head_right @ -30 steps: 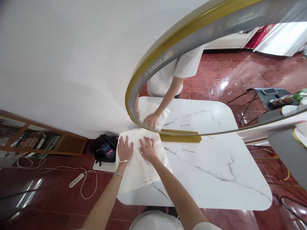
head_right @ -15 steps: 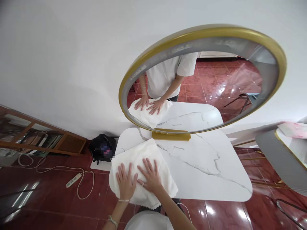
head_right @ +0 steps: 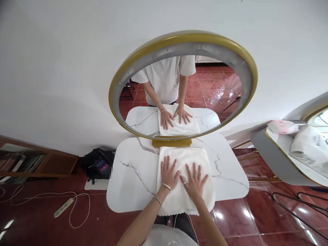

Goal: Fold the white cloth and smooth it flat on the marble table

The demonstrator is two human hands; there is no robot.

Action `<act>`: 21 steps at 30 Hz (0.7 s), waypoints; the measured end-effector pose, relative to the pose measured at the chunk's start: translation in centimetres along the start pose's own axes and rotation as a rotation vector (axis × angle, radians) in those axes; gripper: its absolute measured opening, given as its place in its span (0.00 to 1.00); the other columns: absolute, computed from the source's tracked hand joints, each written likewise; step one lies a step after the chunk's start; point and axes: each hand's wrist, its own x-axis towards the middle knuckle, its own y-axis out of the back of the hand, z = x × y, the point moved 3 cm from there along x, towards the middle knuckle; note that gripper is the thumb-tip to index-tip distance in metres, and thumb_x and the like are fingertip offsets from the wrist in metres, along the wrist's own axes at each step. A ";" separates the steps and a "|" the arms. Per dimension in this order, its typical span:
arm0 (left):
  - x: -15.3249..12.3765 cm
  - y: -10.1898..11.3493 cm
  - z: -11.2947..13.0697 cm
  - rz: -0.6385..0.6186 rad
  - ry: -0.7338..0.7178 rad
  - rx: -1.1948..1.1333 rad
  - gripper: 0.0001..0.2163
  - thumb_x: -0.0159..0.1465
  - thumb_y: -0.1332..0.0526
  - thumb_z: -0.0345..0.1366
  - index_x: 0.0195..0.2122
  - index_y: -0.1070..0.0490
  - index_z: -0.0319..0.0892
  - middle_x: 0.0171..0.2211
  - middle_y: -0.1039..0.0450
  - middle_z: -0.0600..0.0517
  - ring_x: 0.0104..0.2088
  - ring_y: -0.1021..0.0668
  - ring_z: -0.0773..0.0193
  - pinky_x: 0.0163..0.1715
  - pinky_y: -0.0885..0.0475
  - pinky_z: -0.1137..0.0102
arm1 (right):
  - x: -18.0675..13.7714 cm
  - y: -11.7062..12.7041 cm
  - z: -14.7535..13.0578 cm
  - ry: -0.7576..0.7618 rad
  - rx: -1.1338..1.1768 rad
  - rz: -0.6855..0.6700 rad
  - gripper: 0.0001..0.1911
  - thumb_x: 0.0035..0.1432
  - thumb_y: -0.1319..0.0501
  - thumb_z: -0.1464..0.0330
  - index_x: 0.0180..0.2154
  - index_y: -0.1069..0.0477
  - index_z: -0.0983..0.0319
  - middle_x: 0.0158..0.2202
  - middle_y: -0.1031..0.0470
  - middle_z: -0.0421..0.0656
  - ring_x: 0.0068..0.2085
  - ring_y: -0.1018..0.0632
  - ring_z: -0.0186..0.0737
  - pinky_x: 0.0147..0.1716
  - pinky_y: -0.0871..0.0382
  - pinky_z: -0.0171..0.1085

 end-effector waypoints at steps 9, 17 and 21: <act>-2.8 5.9 -9.6 0.049 0.171 0.153 0.25 0.64 0.44 0.44 0.63 0.44 0.51 0.68 0.56 0.48 0.67 0.50 0.51 0.63 0.48 0.51 | 0.6 -0.3 -11.5 0.202 0.071 -0.028 0.32 0.62 0.52 0.50 0.64 0.48 0.52 0.69 0.63 0.48 0.67 0.62 0.61 0.56 0.70 0.70; -7.8 11.2 -17.0 0.216 0.490 0.369 0.23 0.66 0.47 0.44 0.61 0.39 0.46 0.67 0.51 0.42 0.66 0.47 0.48 0.62 0.51 0.47 | 0.5 -0.3 -21.5 0.511 0.297 -0.051 0.32 0.63 0.52 0.50 0.65 0.55 0.48 0.69 0.64 0.45 0.67 0.59 0.60 0.57 0.74 0.69; -7.4 9.7 -14.7 0.230 0.556 0.405 0.23 0.65 0.47 0.43 0.61 0.38 0.42 0.65 0.50 0.37 0.66 0.47 0.44 0.60 0.51 0.42 | 1.0 -0.3 -18.9 0.546 0.322 -0.026 0.30 0.64 0.53 0.52 0.65 0.53 0.47 0.69 0.61 0.43 0.68 0.56 0.55 0.59 0.75 0.66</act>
